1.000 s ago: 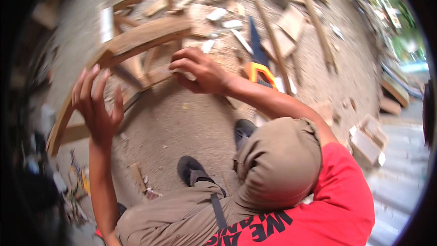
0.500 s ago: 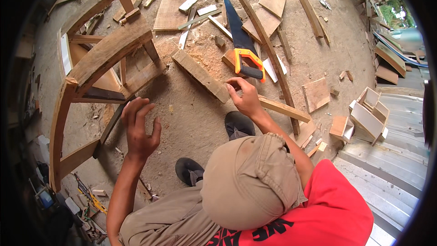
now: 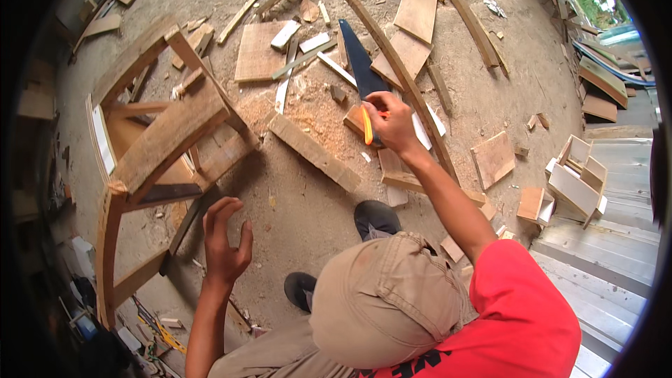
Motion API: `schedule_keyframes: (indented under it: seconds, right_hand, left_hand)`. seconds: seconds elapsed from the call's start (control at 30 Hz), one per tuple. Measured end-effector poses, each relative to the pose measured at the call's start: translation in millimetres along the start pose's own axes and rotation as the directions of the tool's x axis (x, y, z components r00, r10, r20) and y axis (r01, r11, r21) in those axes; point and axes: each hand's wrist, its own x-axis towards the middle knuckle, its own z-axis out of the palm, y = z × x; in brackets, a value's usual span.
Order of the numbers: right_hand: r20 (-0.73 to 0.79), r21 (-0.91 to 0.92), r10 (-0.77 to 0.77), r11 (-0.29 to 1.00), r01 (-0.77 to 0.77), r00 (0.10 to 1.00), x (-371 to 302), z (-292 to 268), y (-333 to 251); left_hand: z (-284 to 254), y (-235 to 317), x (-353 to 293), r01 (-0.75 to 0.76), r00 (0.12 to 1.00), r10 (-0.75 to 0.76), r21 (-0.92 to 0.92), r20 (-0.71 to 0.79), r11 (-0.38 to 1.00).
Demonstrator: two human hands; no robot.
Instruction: The person assembles a wooden chair by cutting a plank with a hand saw, fitting the seat and backrest, and securing the parts with a hammer and nails. The person works on the ground in a cluttered workshop.
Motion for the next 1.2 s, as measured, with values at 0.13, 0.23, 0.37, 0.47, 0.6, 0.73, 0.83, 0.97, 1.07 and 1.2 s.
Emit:
schedule_keyframes:
  seconds: [0.13,0.23,0.37,0.47,0.6,0.73,0.83,0.97,1.07,1.2]
  right_hand:
    - [-0.024,-0.152,-0.013,0.988,0.010,1.000,30.1,-34.4,29.5]
    - [-0.095,-0.329,-0.081,0.943,0.046,0.992,65.1,-55.3,79.3]
    - [-0.279,-0.560,-0.018,0.815,-0.147,0.960,115.1,-113.1,201.5]
    - [-0.388,-0.575,0.242,0.691,-0.438,0.890,144.3,-133.9,253.4]
    - [-0.317,-0.655,0.294,0.619,-0.433,0.902,189.8,-148.3,314.9]
    - [-0.267,-0.624,0.226,0.701,-0.347,0.937,232.0,-138.2,346.1]
    - [-0.306,-0.575,0.240,0.725,-0.380,0.921,243.0,-138.4,352.3]
    - [-0.277,-0.566,0.276,0.727,-0.388,0.920,247.1,-140.2,348.8]
    - [-0.295,-0.561,0.333,0.698,-0.444,0.896,252.1,-138.9,343.4]
    - [-0.255,-0.566,0.350,0.701,-0.433,0.901,260.1,-148.6,334.0]
  left_hand:
    - [-1.5,8.0,29.9,-0.101,0.987,0.098,0.018,0.125,0.995]
    - [6.0,21.4,65.7,-0.183,0.958,0.177,0.007,0.228,0.983]
    - [41.8,42.3,133.6,-0.294,0.905,0.307,-0.088,0.293,0.952]
    - [81.7,51.1,191.5,-0.295,0.914,0.328,-0.164,0.237,0.941]
    - [141.9,69.9,275.4,-0.329,0.934,0.354,-0.261,0.056,0.908]
    - [183.6,85.2,369.8,-0.350,0.931,0.364,-0.254,0.008,0.902]
    - [208.4,98.1,447.6,-0.355,0.933,0.358,-0.217,-0.030,0.909]
    - [251.4,106.8,545.4,-0.263,0.965,0.262,-0.087,-0.030,0.961]
    - [302.0,95.5,621.2,-0.244,0.970,0.240,0.130,0.051,0.961]
    - [362.2,101.3,731.4,-0.179,0.982,0.141,0.372,0.127,0.911]
